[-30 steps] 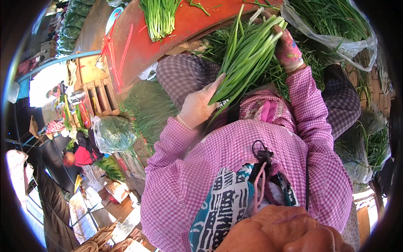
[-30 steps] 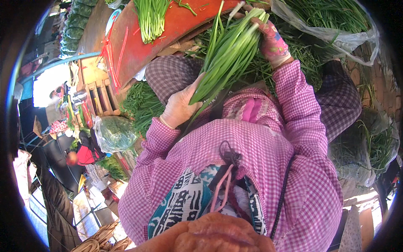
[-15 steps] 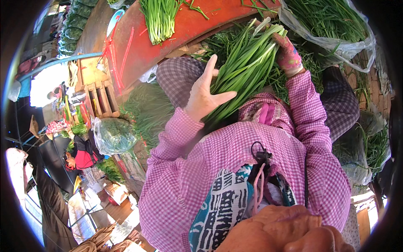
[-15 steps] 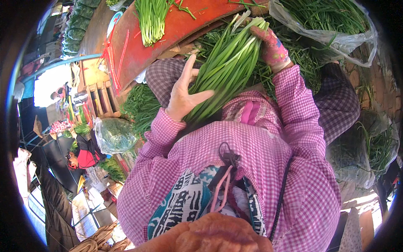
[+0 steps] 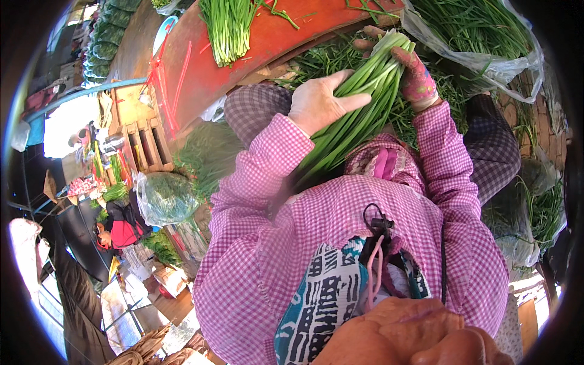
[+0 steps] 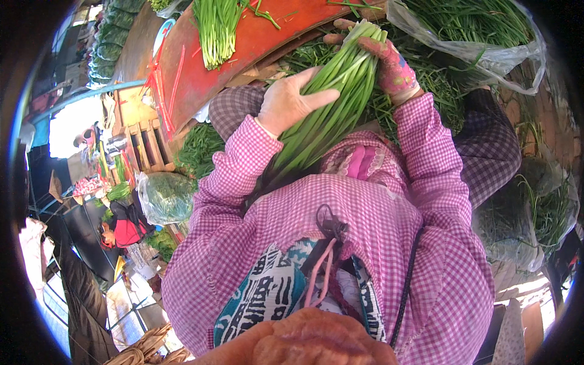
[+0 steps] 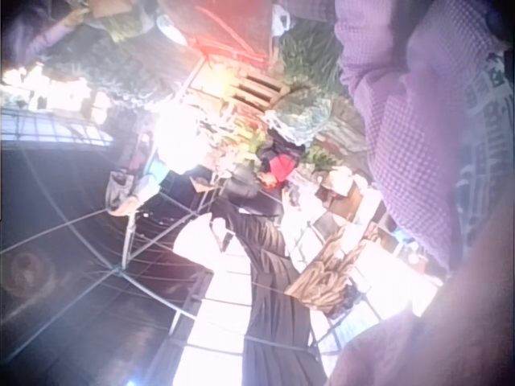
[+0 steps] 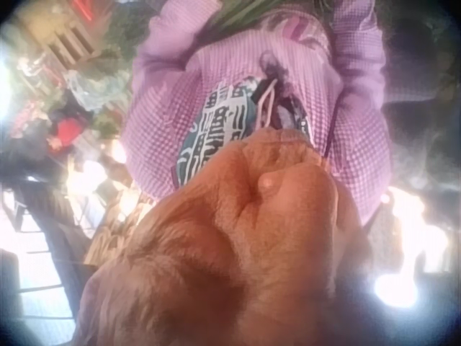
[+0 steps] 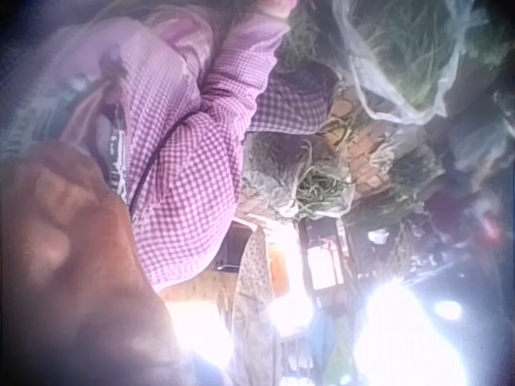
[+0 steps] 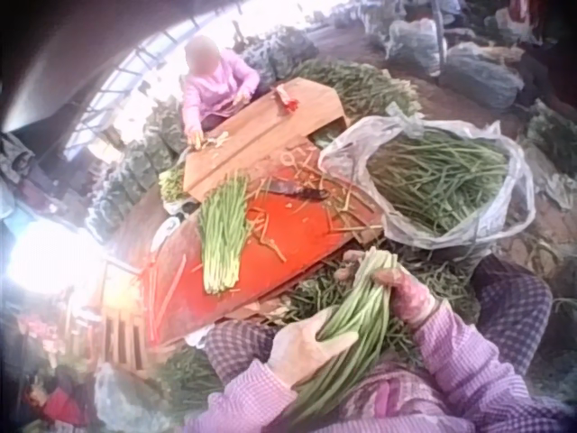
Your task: The person gathers green leafy vegetables, aligns them into a neat bunch, and ties them with a red rubber band. The person repeats this process to create multiple tied bundles.
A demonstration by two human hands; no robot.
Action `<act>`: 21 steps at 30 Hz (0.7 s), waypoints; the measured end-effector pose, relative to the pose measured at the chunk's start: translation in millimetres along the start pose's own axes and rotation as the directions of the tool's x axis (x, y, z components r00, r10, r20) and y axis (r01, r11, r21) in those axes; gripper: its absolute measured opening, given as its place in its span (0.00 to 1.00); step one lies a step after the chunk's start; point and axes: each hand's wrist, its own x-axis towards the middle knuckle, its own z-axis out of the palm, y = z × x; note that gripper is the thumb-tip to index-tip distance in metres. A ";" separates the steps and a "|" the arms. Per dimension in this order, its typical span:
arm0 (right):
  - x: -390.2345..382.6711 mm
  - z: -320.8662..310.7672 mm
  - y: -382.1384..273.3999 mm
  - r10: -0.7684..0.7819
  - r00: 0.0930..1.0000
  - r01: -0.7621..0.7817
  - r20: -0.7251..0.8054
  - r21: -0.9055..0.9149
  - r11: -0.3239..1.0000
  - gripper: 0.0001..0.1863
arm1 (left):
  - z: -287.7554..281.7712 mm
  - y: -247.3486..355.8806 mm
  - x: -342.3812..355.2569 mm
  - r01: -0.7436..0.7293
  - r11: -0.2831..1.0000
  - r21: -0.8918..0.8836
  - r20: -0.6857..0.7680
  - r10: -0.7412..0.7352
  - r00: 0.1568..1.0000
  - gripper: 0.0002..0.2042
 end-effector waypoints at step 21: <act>-3.5 13.6 -6.8 -0.045 0.925 -0.066 -0.377 -0.276 0.959 0.28 | 37.1 -1.4 30.1 -0.456 0.856 0.242 -0.198 0.503 0.841 0.14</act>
